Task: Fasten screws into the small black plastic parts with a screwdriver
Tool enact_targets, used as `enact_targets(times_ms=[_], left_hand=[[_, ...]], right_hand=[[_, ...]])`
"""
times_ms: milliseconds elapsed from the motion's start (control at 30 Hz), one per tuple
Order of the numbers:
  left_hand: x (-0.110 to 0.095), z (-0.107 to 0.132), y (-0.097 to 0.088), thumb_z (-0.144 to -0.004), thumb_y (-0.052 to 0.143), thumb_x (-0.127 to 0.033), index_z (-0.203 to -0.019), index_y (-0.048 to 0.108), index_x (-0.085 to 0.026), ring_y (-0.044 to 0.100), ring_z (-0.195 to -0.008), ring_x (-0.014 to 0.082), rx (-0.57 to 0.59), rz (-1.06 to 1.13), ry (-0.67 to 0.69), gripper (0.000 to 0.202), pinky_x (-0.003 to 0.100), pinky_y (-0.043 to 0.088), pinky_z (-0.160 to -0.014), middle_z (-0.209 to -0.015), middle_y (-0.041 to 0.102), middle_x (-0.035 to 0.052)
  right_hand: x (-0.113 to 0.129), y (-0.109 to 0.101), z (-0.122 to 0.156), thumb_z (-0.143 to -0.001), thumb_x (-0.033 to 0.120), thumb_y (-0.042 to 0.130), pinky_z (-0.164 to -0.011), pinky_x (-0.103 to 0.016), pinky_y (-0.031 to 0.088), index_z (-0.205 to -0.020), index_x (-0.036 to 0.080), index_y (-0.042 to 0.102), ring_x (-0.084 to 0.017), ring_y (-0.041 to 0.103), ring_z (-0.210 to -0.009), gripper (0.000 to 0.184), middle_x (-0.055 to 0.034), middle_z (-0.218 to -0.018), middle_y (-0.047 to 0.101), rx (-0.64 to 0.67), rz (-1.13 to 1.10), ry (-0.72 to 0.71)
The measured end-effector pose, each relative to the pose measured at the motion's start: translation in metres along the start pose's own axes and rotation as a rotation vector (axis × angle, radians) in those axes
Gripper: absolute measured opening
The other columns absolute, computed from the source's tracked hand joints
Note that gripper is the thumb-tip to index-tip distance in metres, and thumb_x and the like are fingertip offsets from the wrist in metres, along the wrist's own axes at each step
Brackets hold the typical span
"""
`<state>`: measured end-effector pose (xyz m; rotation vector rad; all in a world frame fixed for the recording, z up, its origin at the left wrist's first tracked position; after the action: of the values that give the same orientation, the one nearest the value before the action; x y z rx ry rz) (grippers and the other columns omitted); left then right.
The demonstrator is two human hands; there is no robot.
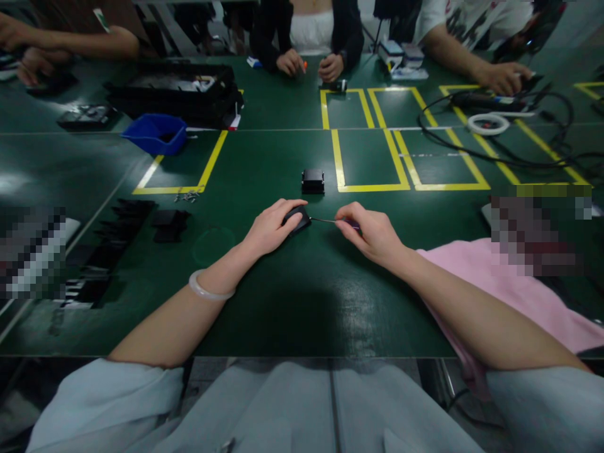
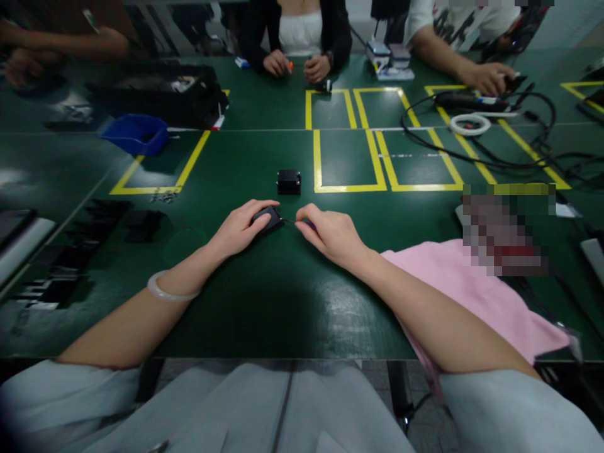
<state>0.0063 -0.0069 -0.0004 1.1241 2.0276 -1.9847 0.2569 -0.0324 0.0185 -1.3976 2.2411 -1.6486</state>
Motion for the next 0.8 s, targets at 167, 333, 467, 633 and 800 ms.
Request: enact_targets(times_ms=[167, 333, 467, 633, 800], left_hand=[[-0.0015, 0.0, -0.0007, -0.104, 0.036, -0.047, -0.138, 0.058, -0.021, 0.061, -0.116, 0.0264, 0.001, -0.004, 0.009, 0.049, 0.04, 0.046, -0.101, -0.126, 0.064, 0.009], [-0.0011, 0.0001, -0.0008, -0.104, 0.036, -0.047, -0.138, 0.058, -0.02, 0.061, -0.115, 0.0258, 0.0, -0.002, 0.02, 0.049, 0.039, 0.047, -0.1, -0.124, 0.064, 0.0094], [-0.0009, 0.0001, -0.0006, -0.104, 0.036, -0.047, -0.138, 0.058, -0.021, 0.061, -0.115, 0.0259, -0.002, 0.001, 0.017, 0.048, 0.039, 0.046, -0.1, -0.125, 0.064, 0.0092], [-0.0003, 0.0002, -0.0007, -0.104, 0.036, -0.047, -0.138, 0.058, -0.021, 0.061, -0.115, 0.026, 0.001, 0.001, 0.006, 0.049, 0.04, 0.046, -0.099, -0.125, 0.064, 0.009], [0.0002, 0.0003, -0.001, -0.104, 0.036, -0.048, -0.138, 0.058, -0.022, 0.061, -0.116, 0.0262, 0.002, 0.005, 0.009, 0.048, 0.04, 0.046, -0.1, -0.125, 0.064, 0.0088]], right_hand=[[0.0018, -0.0003, 0.0005, -0.095, 0.027, 0.05, -0.063, -0.027, 0.043, -0.109, 0.019, 0.056, -0.017, 0.065, -0.069, 0.017, -0.0038, -0.082, 0.069, -0.048, 0.012, -0.038], [-0.0002, -0.0016, -0.0003, -0.098, 0.035, 0.05, -0.063, -0.027, 0.043, -0.098, 0.02, 0.057, -0.017, 0.064, -0.068, 0.016, -0.0035, -0.079, 0.068, 0.016, -0.005, -0.006], [0.0004, -0.001, -0.0002, -0.097, 0.03, 0.049, -0.064, -0.027, 0.043, -0.1, 0.021, 0.056, -0.015, 0.062, -0.068, 0.012, -0.0029, -0.081, 0.068, -0.013, -0.006, -0.013], [0.0019, -0.0013, -0.0005, -0.092, 0.025, 0.053, -0.063, -0.026, 0.044, -0.103, 0.021, 0.055, -0.014, 0.062, -0.068, 0.012, -0.0032, -0.086, 0.068, -0.051, -0.007, -0.042], [0.0001, -0.0028, -0.0011, -0.099, 0.037, 0.049, -0.063, -0.027, 0.042, -0.095, 0.021, 0.057, -0.016, 0.061, -0.066, 0.018, -0.0022, -0.076, 0.065, 0.028, 0.007, 0.006]])
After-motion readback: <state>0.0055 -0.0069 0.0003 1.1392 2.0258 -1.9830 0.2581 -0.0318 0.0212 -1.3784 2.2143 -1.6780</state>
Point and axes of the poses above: each hand's wrist, its own z-axis away from the middle knuckle, its own y-axis out of the palm, x = y × z, the point moved 1 cm from there along -z, towards the middle knuckle
